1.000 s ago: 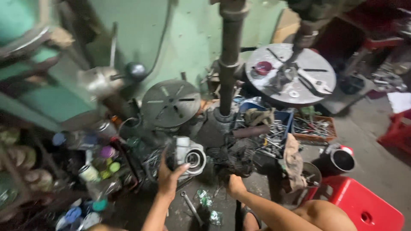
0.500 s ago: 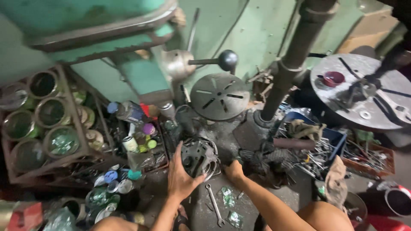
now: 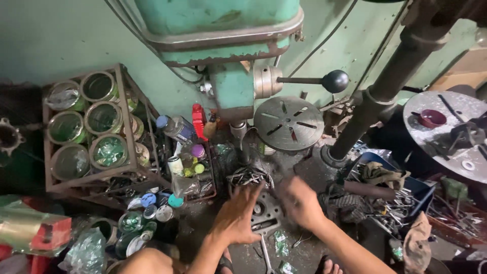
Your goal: The person works on a metal engine part, using a wrench to tighten bolts and a sanding block to smooth the surface. They repeatedly reposition the part under a drill press and handle various tools and metal pieces on the cluttered workbench.
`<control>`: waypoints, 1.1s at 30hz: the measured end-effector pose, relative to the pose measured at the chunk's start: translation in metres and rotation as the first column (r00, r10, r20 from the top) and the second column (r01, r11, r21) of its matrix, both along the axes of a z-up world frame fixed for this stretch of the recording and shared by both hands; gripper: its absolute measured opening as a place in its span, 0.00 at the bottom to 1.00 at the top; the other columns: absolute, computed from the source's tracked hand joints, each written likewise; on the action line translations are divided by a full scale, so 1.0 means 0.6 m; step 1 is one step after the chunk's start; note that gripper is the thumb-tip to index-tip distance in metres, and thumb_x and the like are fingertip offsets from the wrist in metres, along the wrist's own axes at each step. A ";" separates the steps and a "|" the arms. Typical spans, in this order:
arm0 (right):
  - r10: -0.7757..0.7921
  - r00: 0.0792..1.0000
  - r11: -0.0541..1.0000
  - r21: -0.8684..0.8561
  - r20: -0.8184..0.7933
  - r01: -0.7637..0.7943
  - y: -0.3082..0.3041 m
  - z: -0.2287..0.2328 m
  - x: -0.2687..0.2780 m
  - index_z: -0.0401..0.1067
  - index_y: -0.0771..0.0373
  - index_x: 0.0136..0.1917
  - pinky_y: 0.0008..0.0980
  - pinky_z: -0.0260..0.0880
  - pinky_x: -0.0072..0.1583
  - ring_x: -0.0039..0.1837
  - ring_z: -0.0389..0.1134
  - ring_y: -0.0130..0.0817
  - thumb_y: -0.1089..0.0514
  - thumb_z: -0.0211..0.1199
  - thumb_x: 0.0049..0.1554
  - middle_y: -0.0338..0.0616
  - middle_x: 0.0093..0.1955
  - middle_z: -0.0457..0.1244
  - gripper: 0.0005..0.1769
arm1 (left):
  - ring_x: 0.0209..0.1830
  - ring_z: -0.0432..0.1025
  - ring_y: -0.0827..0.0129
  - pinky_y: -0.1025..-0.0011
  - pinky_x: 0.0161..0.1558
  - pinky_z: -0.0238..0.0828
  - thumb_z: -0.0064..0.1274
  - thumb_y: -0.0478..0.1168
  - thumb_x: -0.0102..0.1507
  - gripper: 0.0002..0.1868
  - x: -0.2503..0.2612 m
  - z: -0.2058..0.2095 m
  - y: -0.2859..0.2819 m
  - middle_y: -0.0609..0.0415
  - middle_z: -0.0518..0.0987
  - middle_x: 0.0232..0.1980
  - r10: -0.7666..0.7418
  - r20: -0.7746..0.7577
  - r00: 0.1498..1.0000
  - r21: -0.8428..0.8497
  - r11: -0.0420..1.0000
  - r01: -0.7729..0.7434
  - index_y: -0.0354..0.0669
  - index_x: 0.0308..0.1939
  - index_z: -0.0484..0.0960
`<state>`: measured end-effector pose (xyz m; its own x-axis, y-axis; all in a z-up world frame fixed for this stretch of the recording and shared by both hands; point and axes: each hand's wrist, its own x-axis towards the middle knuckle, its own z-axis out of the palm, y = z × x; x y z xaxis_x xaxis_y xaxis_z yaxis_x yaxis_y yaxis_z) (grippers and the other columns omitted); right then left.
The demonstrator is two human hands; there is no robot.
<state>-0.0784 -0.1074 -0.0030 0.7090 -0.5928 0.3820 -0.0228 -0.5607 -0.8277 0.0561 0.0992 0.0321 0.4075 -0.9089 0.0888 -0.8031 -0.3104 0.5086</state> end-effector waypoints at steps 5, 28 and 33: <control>0.600 0.696 0.487 -0.511 -0.395 -0.709 0.036 0.052 -0.064 0.76 0.62 0.51 0.42 0.70 0.58 0.59 0.66 0.49 0.61 0.66 0.51 0.49 0.56 0.64 0.13 | 0.64 0.64 0.38 0.50 0.64 0.65 0.77 0.48 0.39 0.77 -0.017 -0.009 -0.019 0.39 0.68 0.70 -0.322 0.082 0.943 -0.084 0.941 0.328 0.44 0.83 0.41; 0.558 0.672 0.587 -0.340 -0.487 -0.734 0.040 -0.031 -0.108 0.66 0.67 0.66 0.46 0.69 0.61 0.64 0.65 0.58 0.61 0.66 0.50 0.60 0.64 0.60 0.30 | 0.71 0.61 0.37 0.49 0.65 0.64 0.78 0.47 0.35 0.81 -0.058 -0.025 -0.048 0.34 0.63 0.72 -0.447 -0.139 0.884 0.244 0.849 0.468 0.51 0.84 0.39; 0.465 0.599 0.767 -0.040 -0.652 -0.640 0.022 0.009 -0.101 0.69 0.65 0.61 0.44 0.72 0.60 0.57 0.70 0.54 0.57 0.68 0.53 0.54 0.68 0.60 0.23 | 0.75 0.59 0.44 0.54 0.72 0.61 0.77 0.44 0.35 0.79 -0.026 -0.045 -0.057 0.41 0.64 0.75 -0.450 -0.169 0.877 0.180 0.861 0.476 0.48 0.83 0.42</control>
<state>-0.1388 -0.0944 0.0026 0.9879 0.0436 -0.1488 -0.0533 -0.8059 -0.5897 0.0405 0.0651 0.0050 -0.0696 -0.9868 -0.1462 -0.8192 -0.0271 0.5729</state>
